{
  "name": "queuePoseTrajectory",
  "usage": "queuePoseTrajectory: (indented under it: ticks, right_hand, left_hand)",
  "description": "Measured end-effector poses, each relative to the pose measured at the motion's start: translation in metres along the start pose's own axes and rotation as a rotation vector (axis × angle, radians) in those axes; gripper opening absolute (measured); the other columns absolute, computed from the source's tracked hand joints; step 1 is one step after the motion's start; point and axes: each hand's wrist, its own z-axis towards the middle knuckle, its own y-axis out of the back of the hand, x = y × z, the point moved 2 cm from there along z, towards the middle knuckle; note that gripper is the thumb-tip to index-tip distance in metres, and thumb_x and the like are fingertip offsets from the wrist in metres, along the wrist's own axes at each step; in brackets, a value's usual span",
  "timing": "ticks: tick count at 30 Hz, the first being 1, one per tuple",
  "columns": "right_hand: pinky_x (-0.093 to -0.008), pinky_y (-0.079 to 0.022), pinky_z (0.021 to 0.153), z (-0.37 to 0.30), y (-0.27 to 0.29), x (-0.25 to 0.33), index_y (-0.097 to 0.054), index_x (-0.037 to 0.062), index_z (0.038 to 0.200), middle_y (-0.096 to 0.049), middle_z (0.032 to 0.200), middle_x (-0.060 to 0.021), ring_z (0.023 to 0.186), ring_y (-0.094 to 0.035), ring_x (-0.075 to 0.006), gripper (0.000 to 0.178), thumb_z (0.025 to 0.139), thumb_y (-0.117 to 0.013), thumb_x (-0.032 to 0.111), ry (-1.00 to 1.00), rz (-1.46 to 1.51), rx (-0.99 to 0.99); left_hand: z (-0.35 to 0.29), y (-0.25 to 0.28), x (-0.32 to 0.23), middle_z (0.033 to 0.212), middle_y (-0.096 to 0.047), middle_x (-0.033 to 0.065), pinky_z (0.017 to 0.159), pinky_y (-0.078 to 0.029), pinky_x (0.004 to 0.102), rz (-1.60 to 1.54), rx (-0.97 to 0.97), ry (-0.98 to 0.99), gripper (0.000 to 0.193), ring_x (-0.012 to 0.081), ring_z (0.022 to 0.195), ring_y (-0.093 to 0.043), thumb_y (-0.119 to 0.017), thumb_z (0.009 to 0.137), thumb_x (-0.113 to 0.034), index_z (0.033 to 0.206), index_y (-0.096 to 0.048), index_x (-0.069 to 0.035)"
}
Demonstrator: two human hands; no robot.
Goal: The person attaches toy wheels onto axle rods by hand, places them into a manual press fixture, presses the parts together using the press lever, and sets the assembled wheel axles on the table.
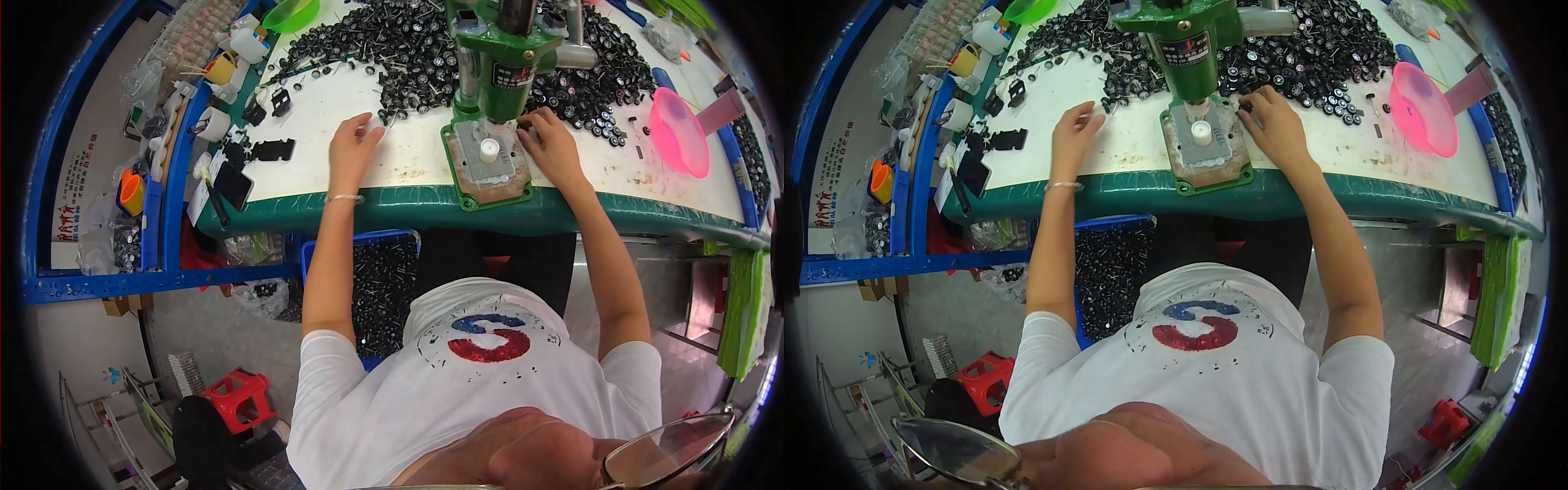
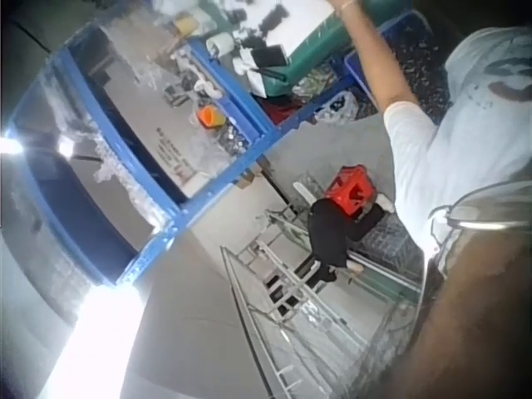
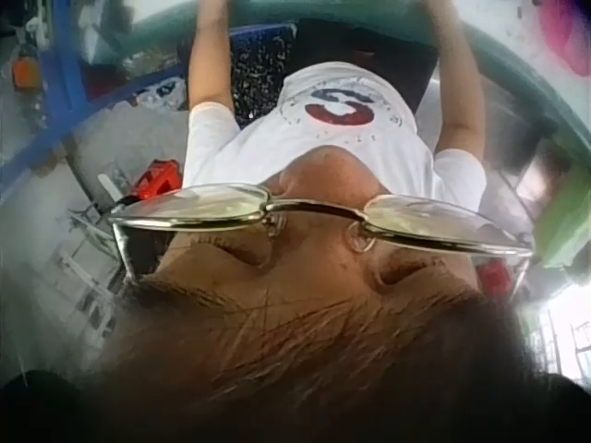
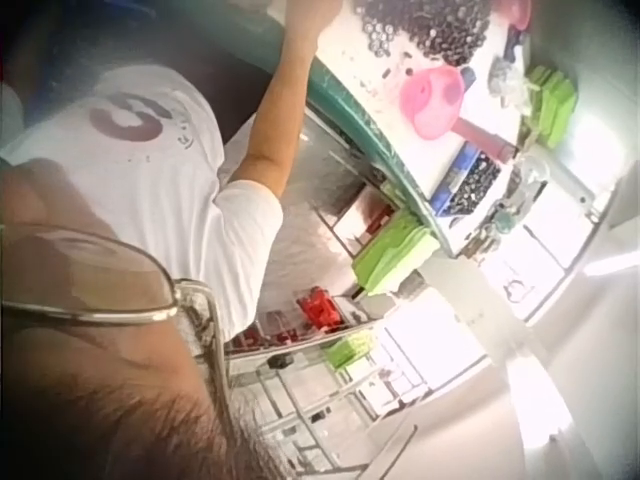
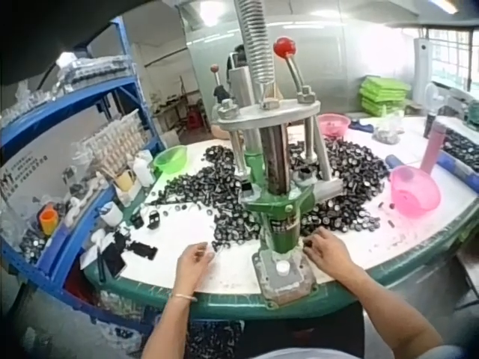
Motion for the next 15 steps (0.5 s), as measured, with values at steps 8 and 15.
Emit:
queuePoseTrajectory:
  ticks: [8,15]
  right_hand:
    - [-0.0361,-0.049,0.069,0.002,0.005,0.001,-0.065,0.0075,0.103,-0.058,0.098,-0.0063,0.080,-0.060,-0.0244,0.019,0.090,-0.064,0.021,-0.123,0.039,0.041]
    - [-0.0309,-0.048,0.065,0.001,0.008,0.000,-0.065,0.0066,0.105,-0.058,0.098,-0.0046,0.070,-0.058,-0.0168,0.021,0.089,-0.066,0.021,-0.152,0.201,-0.023]
  left_hand:
    - [0.013,-0.069,-0.056,0.089,-0.061,0.0092,0.071,-0.053,0.0297,-0.075,0.177,-0.156,0.024,0.0178,0.076,-0.064,-0.070,0.078,-0.003,0.102,-0.071,-0.004]
    - [0.011,-0.046,-0.049,0.084,-0.061,0.0042,0.069,-0.050,0.0255,-0.182,0.194,-0.065,0.014,0.0136,0.072,-0.060,-0.073,0.078,-0.004,0.092,-0.073,-0.002]
